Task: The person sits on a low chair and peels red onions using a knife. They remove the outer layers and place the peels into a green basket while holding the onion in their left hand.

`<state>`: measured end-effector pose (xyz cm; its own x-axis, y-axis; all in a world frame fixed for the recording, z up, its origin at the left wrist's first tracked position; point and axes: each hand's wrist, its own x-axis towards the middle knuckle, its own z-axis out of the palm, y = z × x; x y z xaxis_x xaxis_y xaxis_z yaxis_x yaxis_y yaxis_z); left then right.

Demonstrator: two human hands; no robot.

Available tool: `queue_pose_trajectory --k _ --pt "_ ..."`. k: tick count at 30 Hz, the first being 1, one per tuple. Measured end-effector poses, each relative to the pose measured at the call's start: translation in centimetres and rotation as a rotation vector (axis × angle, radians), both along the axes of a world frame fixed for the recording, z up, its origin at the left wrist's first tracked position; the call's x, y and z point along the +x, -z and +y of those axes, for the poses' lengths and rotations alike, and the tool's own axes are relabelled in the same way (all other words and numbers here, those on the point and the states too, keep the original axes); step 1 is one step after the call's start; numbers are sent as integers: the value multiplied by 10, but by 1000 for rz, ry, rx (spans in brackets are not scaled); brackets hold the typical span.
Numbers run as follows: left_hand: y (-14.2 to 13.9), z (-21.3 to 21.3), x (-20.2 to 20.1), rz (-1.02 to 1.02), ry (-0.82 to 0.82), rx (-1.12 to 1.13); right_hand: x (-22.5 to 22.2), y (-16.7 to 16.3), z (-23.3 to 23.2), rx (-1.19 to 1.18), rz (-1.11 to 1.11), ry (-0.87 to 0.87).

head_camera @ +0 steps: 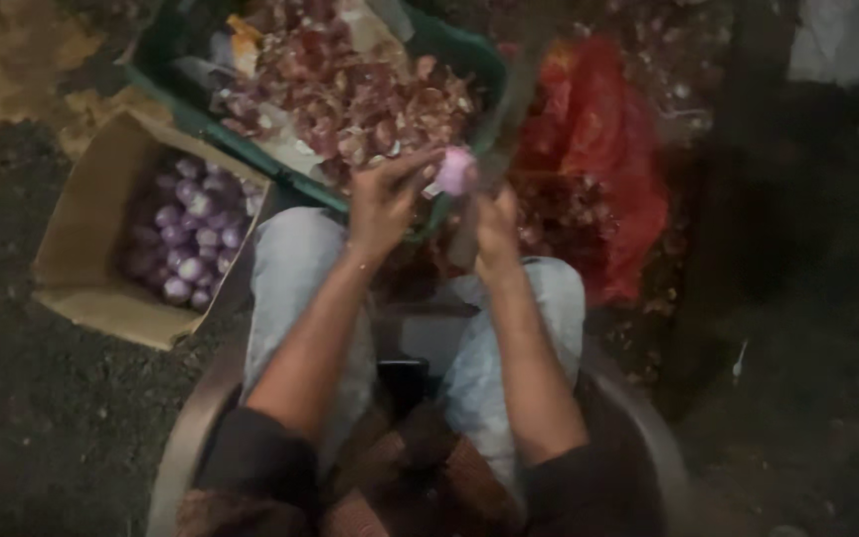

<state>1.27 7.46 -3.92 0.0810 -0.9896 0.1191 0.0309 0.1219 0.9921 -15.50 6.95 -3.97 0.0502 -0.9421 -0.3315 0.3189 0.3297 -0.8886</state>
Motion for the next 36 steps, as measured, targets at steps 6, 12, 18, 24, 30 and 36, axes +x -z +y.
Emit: queue_pose_trajectory --k 6,12,18,24,30,36 --pt "0 0 4 108 -117 31 2 0 -3 -75 -15 0" --pt "-7 2 8 62 -113 82 9 -18 3 -177 41 -41" --pt "-9 -3 9 189 -54 32 9 -32 9 -202 263 -43" --pt "-16 3 13 562 -104 123 21 -33 1 -212 272 36" --pt "-11 -3 36 495 -579 192 71 -53 -29 -272 276 10" --pt "-7 -8 40 805 -510 279 144 -97 -42 -432 381 -411"
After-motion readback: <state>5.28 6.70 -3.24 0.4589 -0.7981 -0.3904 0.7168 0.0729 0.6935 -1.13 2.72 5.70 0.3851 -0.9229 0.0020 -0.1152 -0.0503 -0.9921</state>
